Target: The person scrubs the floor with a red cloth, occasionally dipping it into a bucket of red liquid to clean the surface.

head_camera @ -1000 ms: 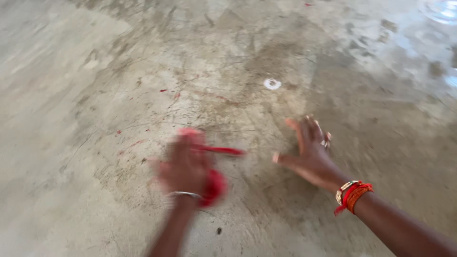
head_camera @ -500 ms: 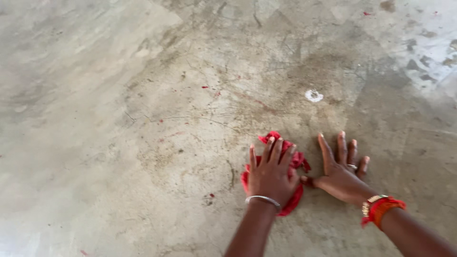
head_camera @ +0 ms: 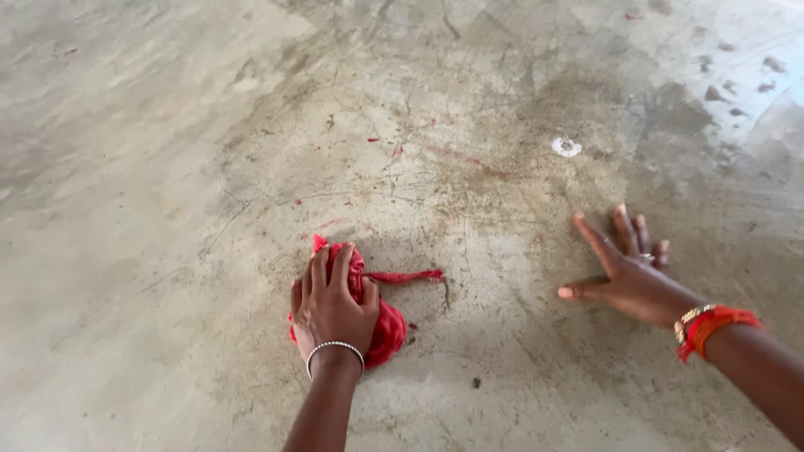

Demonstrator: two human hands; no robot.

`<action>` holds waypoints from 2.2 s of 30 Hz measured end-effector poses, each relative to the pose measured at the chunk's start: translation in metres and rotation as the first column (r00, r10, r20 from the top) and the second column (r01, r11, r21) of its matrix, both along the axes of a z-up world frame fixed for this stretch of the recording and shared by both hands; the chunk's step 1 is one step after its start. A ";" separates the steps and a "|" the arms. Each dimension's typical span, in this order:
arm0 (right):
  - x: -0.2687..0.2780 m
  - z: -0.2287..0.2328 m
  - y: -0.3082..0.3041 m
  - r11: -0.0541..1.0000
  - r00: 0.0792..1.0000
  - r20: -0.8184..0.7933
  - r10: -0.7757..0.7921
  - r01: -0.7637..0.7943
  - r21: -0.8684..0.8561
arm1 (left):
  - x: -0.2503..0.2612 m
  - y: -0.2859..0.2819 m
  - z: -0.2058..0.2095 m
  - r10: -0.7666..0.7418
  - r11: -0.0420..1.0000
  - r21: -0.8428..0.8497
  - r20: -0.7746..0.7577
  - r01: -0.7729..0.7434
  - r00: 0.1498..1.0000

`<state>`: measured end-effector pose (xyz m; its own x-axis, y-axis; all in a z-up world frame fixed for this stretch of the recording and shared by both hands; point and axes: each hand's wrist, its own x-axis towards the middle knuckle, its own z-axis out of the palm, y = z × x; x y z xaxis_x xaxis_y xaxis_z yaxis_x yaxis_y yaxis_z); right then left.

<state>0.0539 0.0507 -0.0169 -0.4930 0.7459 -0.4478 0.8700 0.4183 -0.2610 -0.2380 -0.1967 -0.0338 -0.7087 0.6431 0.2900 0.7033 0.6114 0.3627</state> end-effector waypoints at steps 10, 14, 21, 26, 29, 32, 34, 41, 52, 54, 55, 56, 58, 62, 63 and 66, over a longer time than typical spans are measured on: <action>-0.053 0.022 -0.114 0.990 0.892 -0.435 0.119 -0.140 -0.015 | -0.009 0.001 0.001 -0.009 0.999 0.037 -0.050 0.011 0.999; 0.038 0.013 -0.095 0.938 0.964 -0.218 -0.155 0.213 0.274 | -0.018 0.010 -0.011 -0.031 0.999 0.031 -0.081 0.033 0.996; 0.078 -0.026 -0.096 0.816 0.956 -0.284 0.069 0.110 0.567 | -0.051 0.033 -0.023 -0.006 1.000 0.024 -0.114 0.009 0.993; 0.083 -0.029 -0.099 0.845 0.884 -0.465 0.052 0.209 0.492 | -0.014 0.150 -0.034 0.032 0.999 0.033 -0.151 -0.027 0.988; 0.088 -0.020 -0.097 0.880 0.837 -0.492 -0.240 0.402 0.253 | 0.095 0.238 -0.044 -0.147 0.986 0.061 -0.081 0.152 0.986; 0.101 -0.025 -0.091 0.783 0.563 -0.824 -0.063 0.540 0.309 | 0.236 0.260 -0.065 -0.408 0.911 0.049 -0.048 0.410 0.912; 0.108 -0.029 -0.087 0.703 0.521 -0.853 -0.020 0.614 0.359 | 0.315 0.240 -0.077 -0.557 0.827 0.048 -0.053 0.559 0.829; 0.110 -0.012 -0.114 0.839 0.655 -0.700 -0.286 0.524 0.147 | 0.264 0.098 -0.059 -0.714 0.700 0.013 -0.016 0.714 0.700; 0.054 -0.027 -0.147 0.965 0.823 -0.538 -0.184 0.255 0.061 | -0.044 -0.068 -0.049 0.162 0.986 0.001 -0.293 -0.170 0.942; 0.035 -0.007 -0.148 0.966 0.795 -0.555 -0.245 0.252 -0.066 | -0.017 -0.024 -0.052 0.206 0.956 -0.206 -0.039 -0.209 0.978; 0.031 0.003 -0.142 0.935 0.768 -0.534 -0.354 0.305 -0.181 | 0.008 0.000 -0.055 0.147 0.976 -0.161 -0.002 -0.146 0.989; 0.030 0.010 -0.137 0.888 0.735 -0.501 -0.458 0.354 -0.292 | 0.045 0.026 -0.059 0.052 0.993 -0.108 0.001 -0.051 0.999; 0.062 0.020 -0.120 0.743 0.464 -0.584 -0.667 0.354 -0.567 | 0.150 0.080 -0.060 -0.186 0.982 -0.042 0.019 0.186 0.982; 0.154 0.005 -0.083 0.825 0.453 -0.717 -0.530 0.473 -0.311 | 0.362 0.108 -0.021 -0.597 0.800 -0.089 -0.021 0.593 0.802; 0.176 -0.006 -0.079 0.863 0.522 -0.734 -0.435 0.474 -0.175 | 0.394 0.099 -0.013 -0.656 0.751 -0.147 -0.048 0.644 0.754; 0.224 -0.029 -0.086 0.859 0.623 -0.648 -0.438 0.502 -0.098 | 0.434 0.070 -0.004 -0.736 0.676 -0.143 -0.113 0.723 0.667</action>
